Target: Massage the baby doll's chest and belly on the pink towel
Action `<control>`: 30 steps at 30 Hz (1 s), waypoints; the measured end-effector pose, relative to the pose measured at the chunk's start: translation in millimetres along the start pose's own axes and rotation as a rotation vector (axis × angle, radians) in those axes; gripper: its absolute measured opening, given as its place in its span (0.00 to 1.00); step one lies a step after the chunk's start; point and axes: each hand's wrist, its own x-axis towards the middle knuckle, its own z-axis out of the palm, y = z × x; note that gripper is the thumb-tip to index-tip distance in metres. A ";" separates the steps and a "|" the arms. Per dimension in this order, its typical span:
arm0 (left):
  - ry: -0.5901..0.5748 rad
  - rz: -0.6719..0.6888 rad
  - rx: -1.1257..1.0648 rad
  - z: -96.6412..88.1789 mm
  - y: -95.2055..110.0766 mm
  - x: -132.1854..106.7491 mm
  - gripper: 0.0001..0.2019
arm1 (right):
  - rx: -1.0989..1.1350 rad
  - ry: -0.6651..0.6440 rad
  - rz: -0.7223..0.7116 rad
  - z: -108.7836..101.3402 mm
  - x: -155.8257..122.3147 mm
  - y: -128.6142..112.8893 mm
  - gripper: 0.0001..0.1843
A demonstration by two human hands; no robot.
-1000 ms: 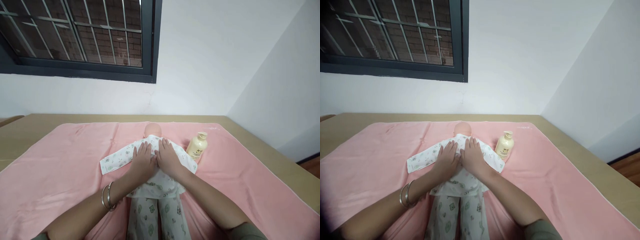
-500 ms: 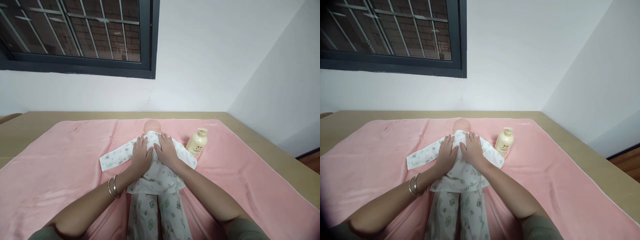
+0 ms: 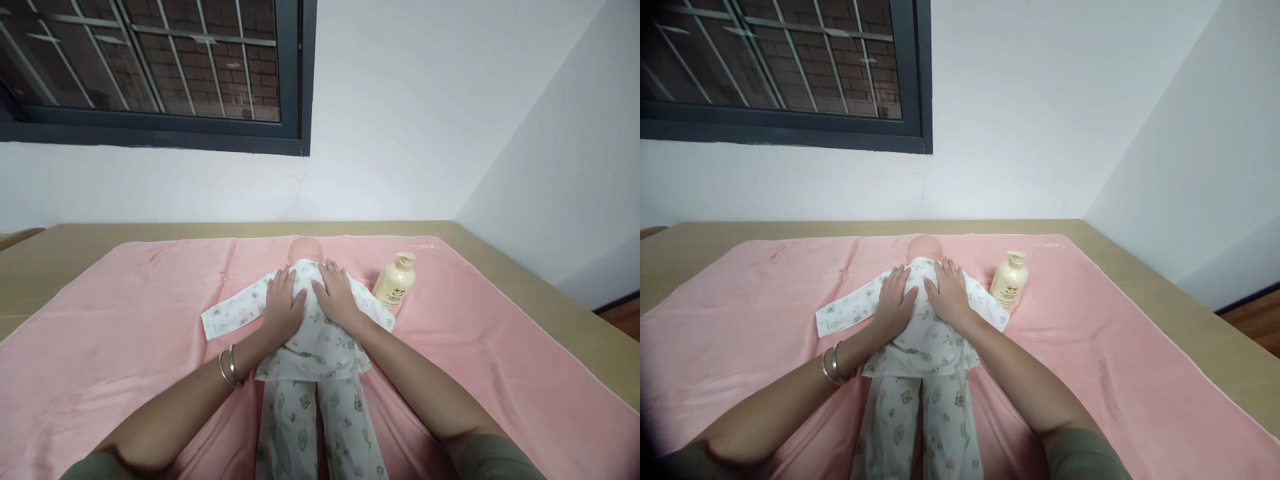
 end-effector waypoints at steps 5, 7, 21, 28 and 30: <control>-0.023 0.050 -0.034 -0.7 -16.9 21.4 0.25 | -0.117 0.005 -0.005 -4.4 -20.8 -26.5 0.32; -0.035 0.049 -0.033 -2.3 -20.5 25.8 0.25 | -0.175 -0.015 -0.148 -5.1 -43.4 -44.1 0.32; -0.141 0.038 0.067 -16.0 -5.4 25.4 0.26 | -0.166 -0.003 -0.056 -11.2 -4.6 -21.1 0.27; -0.107 -0.028 0.065 -5.6 -4.6 21.6 0.27 | -0.159 -0.061 -0.089 -16.0 -11.2 -25.5 0.29; -0.073 0.045 0.058 -2.3 6.1 0.0 0.27 | -0.146 -0.091 -0.003 -20.2 7.2 -12.3 0.29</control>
